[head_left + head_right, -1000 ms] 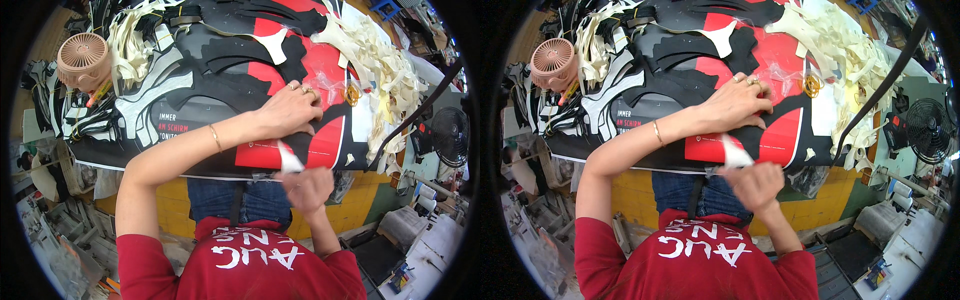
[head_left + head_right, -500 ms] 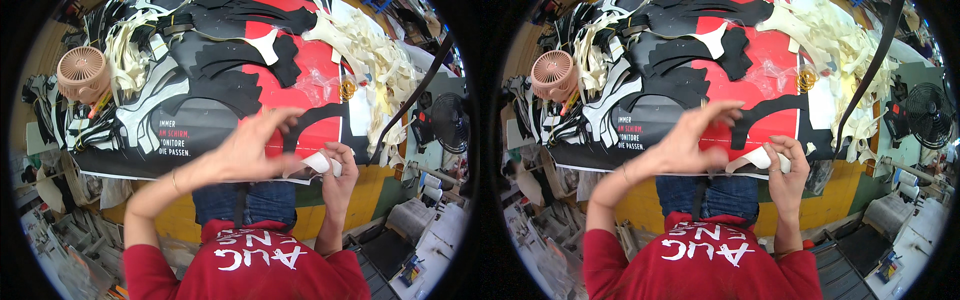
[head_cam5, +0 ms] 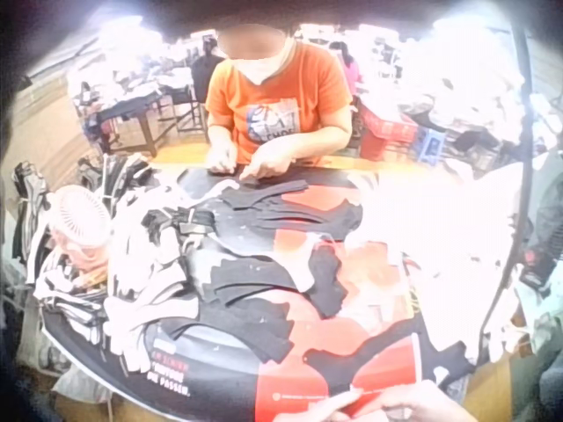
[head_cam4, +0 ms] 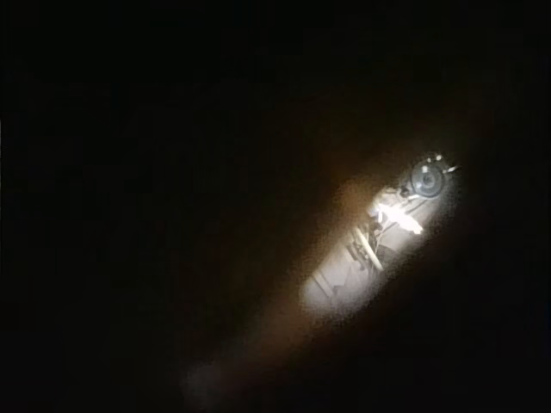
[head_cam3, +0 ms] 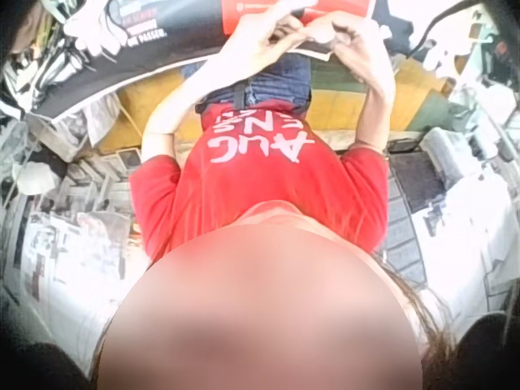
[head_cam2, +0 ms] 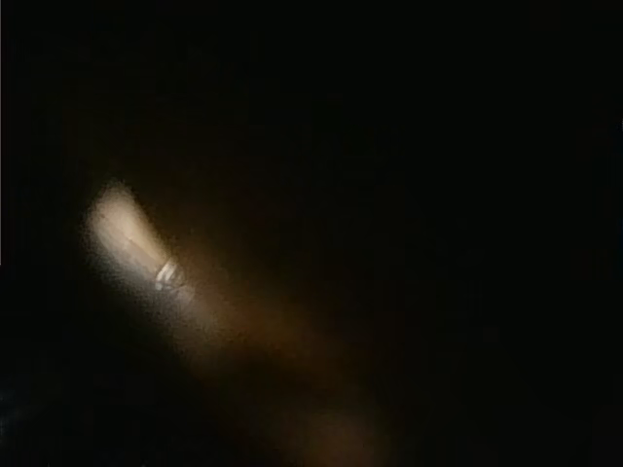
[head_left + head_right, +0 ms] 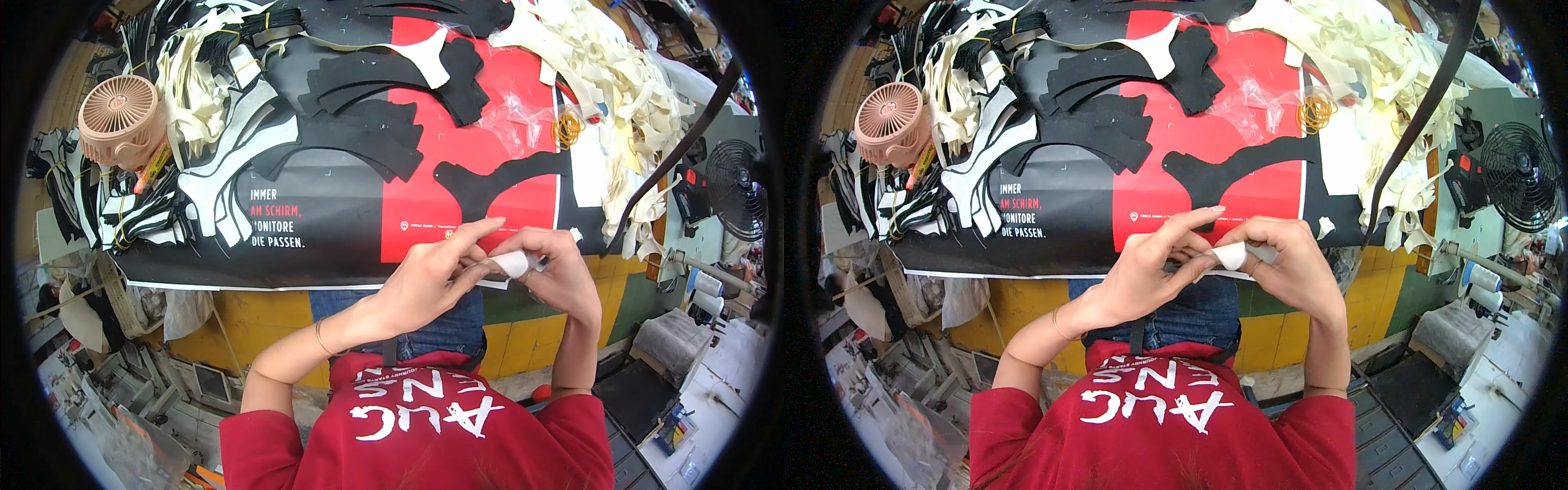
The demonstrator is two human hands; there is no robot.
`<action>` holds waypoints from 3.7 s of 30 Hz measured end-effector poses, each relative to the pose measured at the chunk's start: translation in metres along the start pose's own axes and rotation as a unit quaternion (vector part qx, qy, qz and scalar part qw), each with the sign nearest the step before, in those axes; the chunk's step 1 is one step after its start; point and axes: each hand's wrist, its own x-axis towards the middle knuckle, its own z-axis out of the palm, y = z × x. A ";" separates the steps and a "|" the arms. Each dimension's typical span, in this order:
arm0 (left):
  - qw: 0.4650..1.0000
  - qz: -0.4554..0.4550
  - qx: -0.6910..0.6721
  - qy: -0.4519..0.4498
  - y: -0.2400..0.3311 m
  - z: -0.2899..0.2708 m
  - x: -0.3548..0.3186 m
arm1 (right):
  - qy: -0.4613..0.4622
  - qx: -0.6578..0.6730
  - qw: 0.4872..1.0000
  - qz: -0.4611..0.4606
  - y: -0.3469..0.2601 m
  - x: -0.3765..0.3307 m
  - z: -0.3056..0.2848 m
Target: The person repeatedly peels white backing strips from black and white adhesive pieces on a red and black work surface. They handle each piece one at a time, remove the backing, and place the peeled pieces aside. The task continues throughout the clip without a visible final assembly or destination.
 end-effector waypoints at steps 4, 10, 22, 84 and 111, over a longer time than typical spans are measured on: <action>0.891 0.114 0.432 0.077 -0.015 0.000 -0.012 | 0.041 -0.025 0.997 0.056 -0.002 0.013 -0.019; 0.805 0.171 0.568 -0.015 -0.033 -0.033 -0.033 | -0.040 -0.075 0.990 -0.110 -0.004 0.043 -0.016; 0.818 0.198 0.540 -0.003 -0.039 -0.062 -0.049 | -0.022 -0.107 0.986 -0.122 -0.006 0.072 0.025; 0.864 0.136 0.484 -0.034 -0.020 -0.065 -0.007 | 0.107 -0.189 0.963 -0.159 -0.001 0.074 0.031; 0.765 0.133 0.630 0.004 -0.029 -0.053 -0.007 | 0.139 0.003 0.982 -0.124 0.017 0.064 0.035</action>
